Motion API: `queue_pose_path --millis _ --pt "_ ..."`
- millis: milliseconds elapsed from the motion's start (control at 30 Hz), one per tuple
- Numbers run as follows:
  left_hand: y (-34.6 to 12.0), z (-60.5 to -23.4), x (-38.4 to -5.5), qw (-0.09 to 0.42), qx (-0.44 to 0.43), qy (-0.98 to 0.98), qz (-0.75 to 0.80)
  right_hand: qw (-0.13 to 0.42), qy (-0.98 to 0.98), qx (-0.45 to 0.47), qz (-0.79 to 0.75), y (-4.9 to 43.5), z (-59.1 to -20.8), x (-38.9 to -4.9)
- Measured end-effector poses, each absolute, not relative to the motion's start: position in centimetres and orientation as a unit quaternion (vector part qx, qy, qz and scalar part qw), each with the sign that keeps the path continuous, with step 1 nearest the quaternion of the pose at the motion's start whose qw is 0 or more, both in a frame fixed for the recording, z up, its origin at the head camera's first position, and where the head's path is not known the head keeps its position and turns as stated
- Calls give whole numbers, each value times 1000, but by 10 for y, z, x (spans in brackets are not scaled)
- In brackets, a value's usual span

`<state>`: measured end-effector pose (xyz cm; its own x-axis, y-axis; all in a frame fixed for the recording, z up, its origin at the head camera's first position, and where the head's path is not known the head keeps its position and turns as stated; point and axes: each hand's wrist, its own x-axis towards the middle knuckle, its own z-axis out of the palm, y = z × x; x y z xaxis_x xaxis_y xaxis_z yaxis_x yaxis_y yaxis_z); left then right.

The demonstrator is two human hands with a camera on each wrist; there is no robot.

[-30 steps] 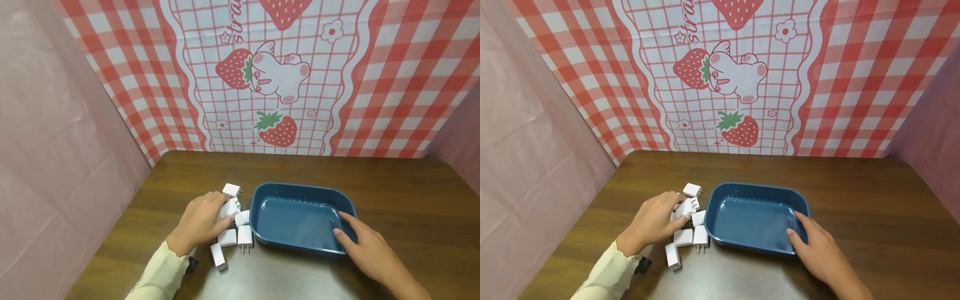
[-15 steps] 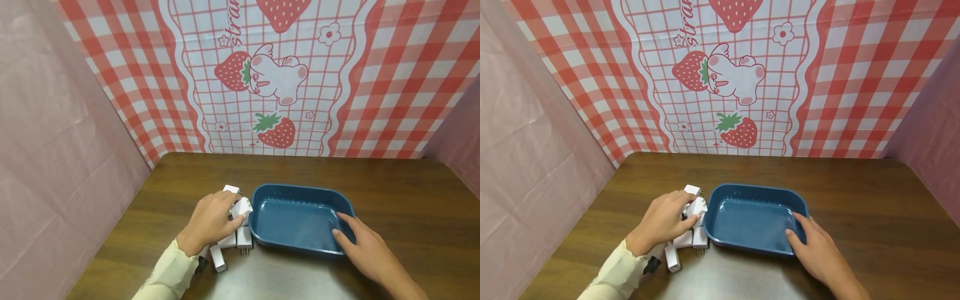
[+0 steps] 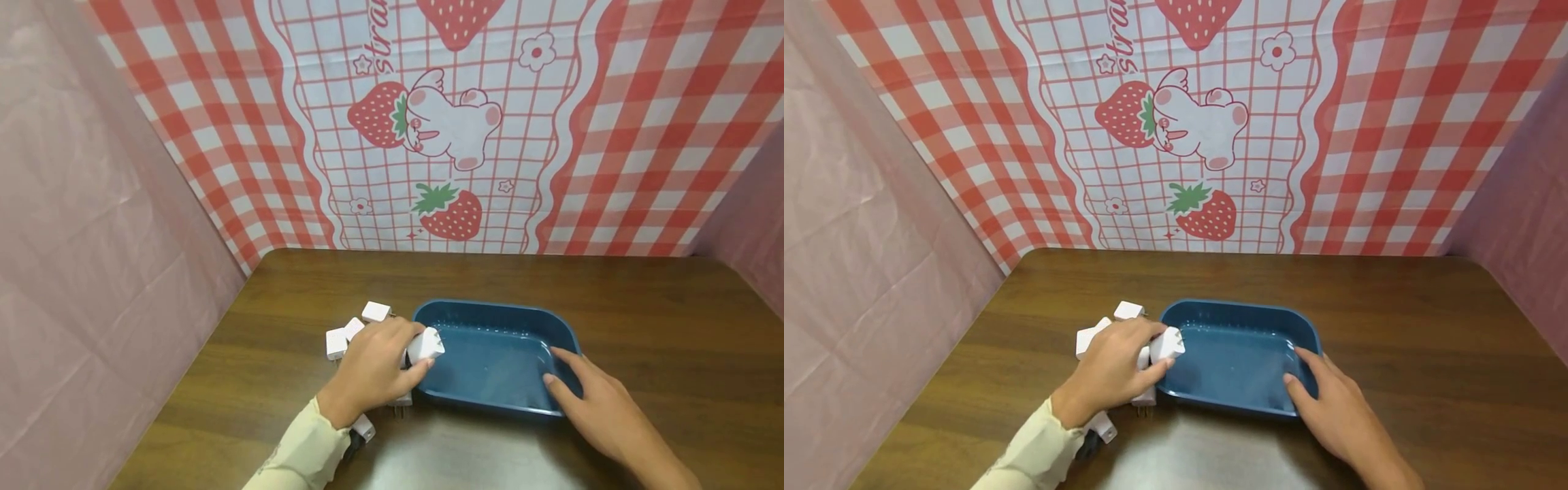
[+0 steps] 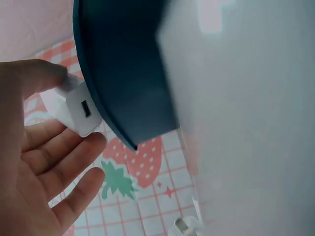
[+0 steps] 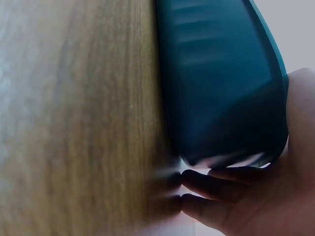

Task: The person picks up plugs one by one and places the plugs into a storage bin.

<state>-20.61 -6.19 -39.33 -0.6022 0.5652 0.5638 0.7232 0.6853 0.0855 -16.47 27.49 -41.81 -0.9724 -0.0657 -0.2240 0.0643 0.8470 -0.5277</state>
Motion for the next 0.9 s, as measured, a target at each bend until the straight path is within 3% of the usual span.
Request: queue_pose_path --millis 433,767,900 --pt "-40 -391 -209 153 -400 -903 -38 108 954 -4 -278 277 -419 -163" --pt "-17 -375 -219 9 -392 -920 18 99 955 -8 -280 279 -419 -163" --pt "-14 -373 -218 -27 -381 -924 26 93 955 -16 -281 277 -419 -163"
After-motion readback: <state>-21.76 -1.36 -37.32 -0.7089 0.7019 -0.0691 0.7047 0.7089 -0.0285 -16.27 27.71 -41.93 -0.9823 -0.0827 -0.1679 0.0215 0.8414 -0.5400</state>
